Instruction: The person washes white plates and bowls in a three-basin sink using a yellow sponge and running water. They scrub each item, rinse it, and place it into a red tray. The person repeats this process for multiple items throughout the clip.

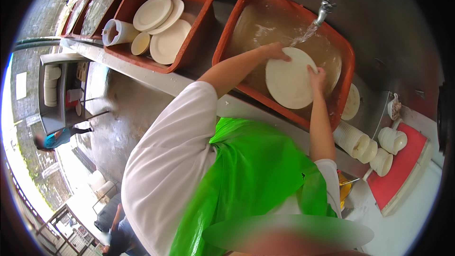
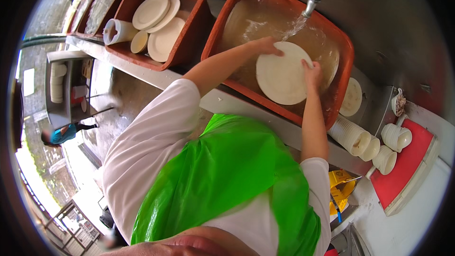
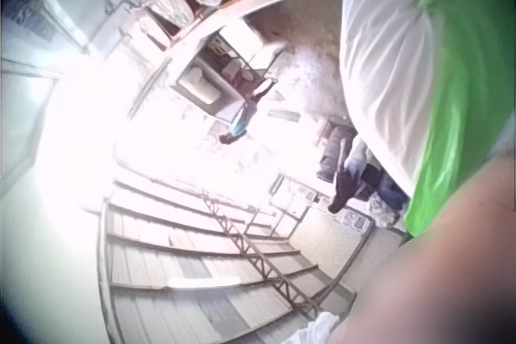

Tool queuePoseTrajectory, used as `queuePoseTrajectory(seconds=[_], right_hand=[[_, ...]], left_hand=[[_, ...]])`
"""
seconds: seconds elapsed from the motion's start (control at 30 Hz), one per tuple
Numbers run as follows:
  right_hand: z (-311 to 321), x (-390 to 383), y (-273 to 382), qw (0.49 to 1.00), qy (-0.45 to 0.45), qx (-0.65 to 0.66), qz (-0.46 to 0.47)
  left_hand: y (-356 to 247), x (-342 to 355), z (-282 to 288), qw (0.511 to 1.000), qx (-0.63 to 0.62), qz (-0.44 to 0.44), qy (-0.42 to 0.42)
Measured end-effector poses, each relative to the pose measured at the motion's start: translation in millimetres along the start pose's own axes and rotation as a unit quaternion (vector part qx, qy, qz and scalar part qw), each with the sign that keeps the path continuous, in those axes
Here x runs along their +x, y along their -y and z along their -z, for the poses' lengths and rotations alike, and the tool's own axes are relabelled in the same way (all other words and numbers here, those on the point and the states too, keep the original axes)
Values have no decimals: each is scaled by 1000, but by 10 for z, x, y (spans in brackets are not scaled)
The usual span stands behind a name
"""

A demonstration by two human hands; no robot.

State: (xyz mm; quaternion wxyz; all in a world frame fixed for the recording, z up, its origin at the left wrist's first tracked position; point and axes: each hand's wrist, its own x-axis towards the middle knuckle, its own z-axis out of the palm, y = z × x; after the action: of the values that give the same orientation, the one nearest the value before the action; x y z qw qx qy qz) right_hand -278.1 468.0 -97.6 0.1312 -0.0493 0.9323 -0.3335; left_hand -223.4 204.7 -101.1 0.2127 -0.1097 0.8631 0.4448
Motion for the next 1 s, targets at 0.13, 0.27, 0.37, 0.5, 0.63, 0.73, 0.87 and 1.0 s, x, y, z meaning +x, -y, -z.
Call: queuePoseTrajectory(seconds=[0.13, 0.27, 0.37, 0.5, 0.63, 0.73, 0.87, 1.0], right_hand=[[-317, 110, -635, 995, 1, 97, -19], [-437, 149, -747, 979, 136, 84, -129], [-460, 120, -606, 930, 332, -21, -155], [-702, 130, -428, 863, 478, -120, -113], [-803, 177, -204, 869, 477, -117, -52], [-399, -182, 249, 949, 297, -67, 78], [265, -586, 485, 965, -78, -174, 179], [443, -441, 89, 961, -245, -126, -17]], left_hand=[[-287, -568, 526, 993, -5, -32, -112], [-427, -1241, 1083, 941, -72, -30, -328], [-72, -1551, 1409, 858, -196, -77, -469], [797, -1649, 1510, 649, -590, 5, -481], [1514, -1779, 1455, 575, -744, -11, -342], [859, -1870, 1304, 647, -642, 12, -411], [14, -1925, 1125, 827, -432, -26, -360], [-336, -1667, 969, 915, -214, -91, -329]])
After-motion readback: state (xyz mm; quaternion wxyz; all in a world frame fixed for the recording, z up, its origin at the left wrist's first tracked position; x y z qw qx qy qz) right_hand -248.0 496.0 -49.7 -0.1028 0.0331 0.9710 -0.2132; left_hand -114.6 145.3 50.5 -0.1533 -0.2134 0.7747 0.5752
